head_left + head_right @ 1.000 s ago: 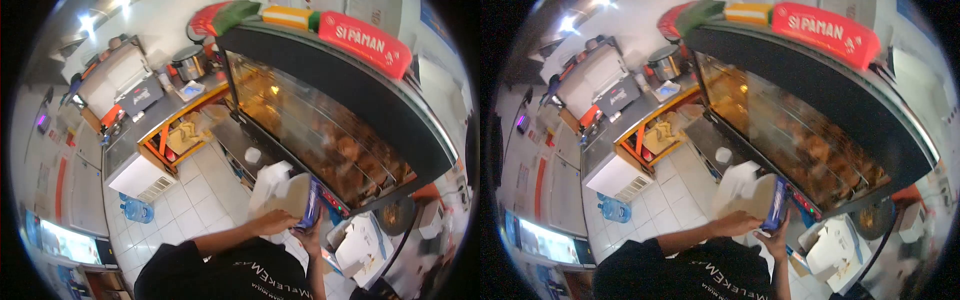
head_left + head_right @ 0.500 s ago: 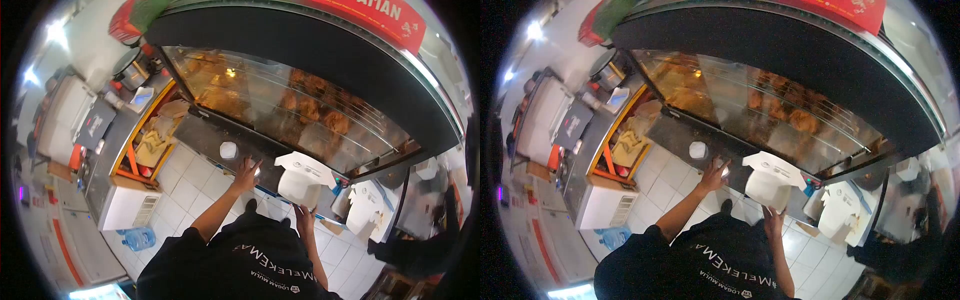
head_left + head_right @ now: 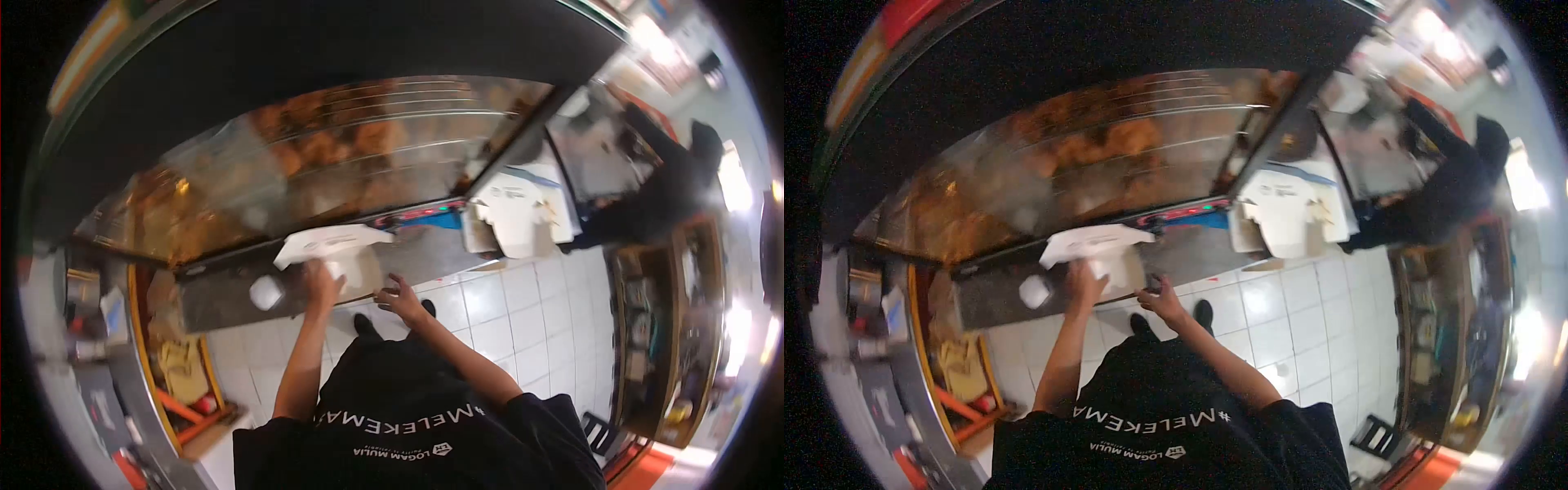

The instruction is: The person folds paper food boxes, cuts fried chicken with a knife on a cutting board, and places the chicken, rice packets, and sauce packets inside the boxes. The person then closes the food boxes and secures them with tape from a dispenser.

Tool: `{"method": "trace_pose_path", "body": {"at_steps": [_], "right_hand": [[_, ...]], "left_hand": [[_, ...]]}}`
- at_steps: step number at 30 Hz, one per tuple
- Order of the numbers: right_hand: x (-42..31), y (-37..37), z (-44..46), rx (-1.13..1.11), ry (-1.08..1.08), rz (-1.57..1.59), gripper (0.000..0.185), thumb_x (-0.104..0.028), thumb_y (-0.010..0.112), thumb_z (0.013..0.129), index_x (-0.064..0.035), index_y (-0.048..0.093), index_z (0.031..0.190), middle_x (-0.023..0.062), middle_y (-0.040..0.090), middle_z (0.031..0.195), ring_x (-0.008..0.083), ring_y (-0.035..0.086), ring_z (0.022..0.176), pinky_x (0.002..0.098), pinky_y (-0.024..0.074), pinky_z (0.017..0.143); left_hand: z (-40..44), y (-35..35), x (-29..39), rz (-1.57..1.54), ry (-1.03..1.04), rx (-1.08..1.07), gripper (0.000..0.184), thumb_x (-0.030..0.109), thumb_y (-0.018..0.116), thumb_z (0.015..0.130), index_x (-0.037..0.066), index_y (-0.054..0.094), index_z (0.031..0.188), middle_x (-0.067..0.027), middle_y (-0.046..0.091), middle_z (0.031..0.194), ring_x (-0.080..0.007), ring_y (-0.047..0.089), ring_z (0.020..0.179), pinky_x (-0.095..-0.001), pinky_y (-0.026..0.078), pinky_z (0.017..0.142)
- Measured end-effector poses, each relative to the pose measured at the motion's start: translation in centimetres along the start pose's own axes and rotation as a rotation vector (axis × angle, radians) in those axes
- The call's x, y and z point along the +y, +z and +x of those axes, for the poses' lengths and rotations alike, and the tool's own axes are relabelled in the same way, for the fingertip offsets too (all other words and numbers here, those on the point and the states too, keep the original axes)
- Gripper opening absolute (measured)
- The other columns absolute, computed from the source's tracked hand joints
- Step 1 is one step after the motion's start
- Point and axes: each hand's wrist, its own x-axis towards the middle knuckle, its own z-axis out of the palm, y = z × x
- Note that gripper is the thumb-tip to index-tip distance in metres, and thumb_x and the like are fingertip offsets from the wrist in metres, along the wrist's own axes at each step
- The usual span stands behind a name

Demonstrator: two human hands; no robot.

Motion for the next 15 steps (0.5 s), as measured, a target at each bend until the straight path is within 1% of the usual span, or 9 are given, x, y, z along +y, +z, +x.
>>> {"method": "trace_pose_path", "body": {"at_steps": [1,2,3,5,6,7,10,13,15], "right_hand": [[0.1,-2.6,0.6,0.133,-0.109,-0.045,0.060,-0.012,0.070,0.097,-0.0018,0.039,0.147,0.0186,0.063,0.127,0.0255,0.067,0.107,0.0370,0.0585,0.088],[0.5,-5.9,1.2,0.259,-0.213,-0.096,0.051,-0.015,0.068,0.098,-0.0015,0.047,0.143,0.0159,0.065,0.125,0.0247,0.068,0.105,0.0358,0.0588,0.085],[0.1,-9.7,1.2,0.412,-0.391,-0.005,0.031,-0.020,0.065,0.098,-0.0030,0.061,0.123,0.0092,0.071,0.105,0.0165,0.068,0.086,0.0321,0.0553,0.069],[2.1,-22.2,4.1,0.870,-0.600,-0.106,0.016,-0.012,0.062,0.098,-0.0036,0.064,0.111,0.0085,0.071,0.094,0.0168,0.066,0.081,0.0320,0.0542,0.072],[-1.9,-24.4,0.4,0.986,-0.675,-0.146,0.023,-0.018,0.068,0.096,-0.0005,0.063,0.109,0.0112,0.069,0.099,0.0195,0.065,0.091,0.0339,0.0532,0.081],[-5.2,-26.5,-2.4,1.298,-0.532,-0.366,0.038,-0.026,0.075,0.092,0.0040,0.062,0.110,0.0175,0.067,0.108,0.0266,0.064,0.101,0.0394,0.0515,0.089],[-6.0,-40.9,-1.9,1.632,-0.555,-0.476,0.055,-0.036,0.083,0.083,0.0069,0.064,0.113,0.0237,0.067,0.109,0.0372,0.064,0.100,0.0470,0.0502,0.092],[-9.0,-44.6,-3.1,1.308,-0.158,-0.579,0.058,-0.036,0.080,0.084,0.0043,0.060,0.121,0.0190,0.068,0.109,0.0334,0.066,0.105,0.0430,0.0545,0.089],[-9.8,-45.3,-3.2,0.964,-0.120,-0.297,0.048,-0.030,0.075,0.085,0.0035,0.061,0.117,0.0173,0.067,0.106,0.0298,0.067,0.101,0.0424,0.0566,0.084]], "left_hand": [[1.0,-1.7,0.5,0.013,-0.170,-0.252,0.078,0.043,0.085,0.078,-0.004,0.054,0.132,-0.0246,0.060,0.129,-0.0421,0.063,0.114,-0.0488,0.053,0.098],[1.2,-0.6,-0.3,0.073,-0.190,-0.260,0.079,0.047,0.083,0.080,-0.006,0.054,0.131,-0.0238,0.061,0.127,-0.0389,0.063,0.117,-0.0479,0.052,0.099],[1.1,0.2,-1.1,0.107,-0.169,-0.228,0.080,0.046,0.082,0.081,-0.008,0.053,0.132,-0.0231,0.061,0.125,-0.0389,0.063,0.116,-0.0475,0.052,0.098],[-0.1,-0.5,-1.2,0.145,-0.047,0.011,0.077,0.044,0.081,0.083,-0.007,0.054,0.134,-0.0236,0.060,0.128,-0.0393,0.062,0.116,-0.0475,0.052,0.098],[-0.4,-1.1,-1.1,0.166,0.008,0.133,0.076,0.043,0.080,0.084,-0.007,0.054,0.135,-0.0238,0.060,0.129,-0.0394,0.062,0.116,-0.0475,0.052,0.097],[-0.7,-2.9,-0.3,0.141,0.011,0.072,0.074,0.041,0.080,0.084,-0.005,0.054,0.136,-0.0232,0.061,0.128,-0.0392,0.063,0.115,-0.0473,0.053,0.096],[-2.0,-9.0,4.7,0.010,-0.002,-0.164,0.068,0.034,0.079,0.085,-0.001,0.055,0.138,-0.0209,0.066,0.123,-0.0379,0.066,0.110,-0.0467,0.054,0.092],[-3.2,-11.7,10.2,-0.186,0.031,-0.377,0.061,0.030,0.079,0.086,0.002,0.057,0.136,-0.0179,0.071,0.114,-0.0358,0.069,0.105,-0.0460,0.055,0.088],[-4.2,-12.3,15.2,-0.248,0.144,-0.369,0.057,0.028,0.077,0.087,0.003,0.058,0.134,-0.0161,0.073,0.108,-0.0346,0.070,0.102,-0.0456,0.056,0.086]]}}
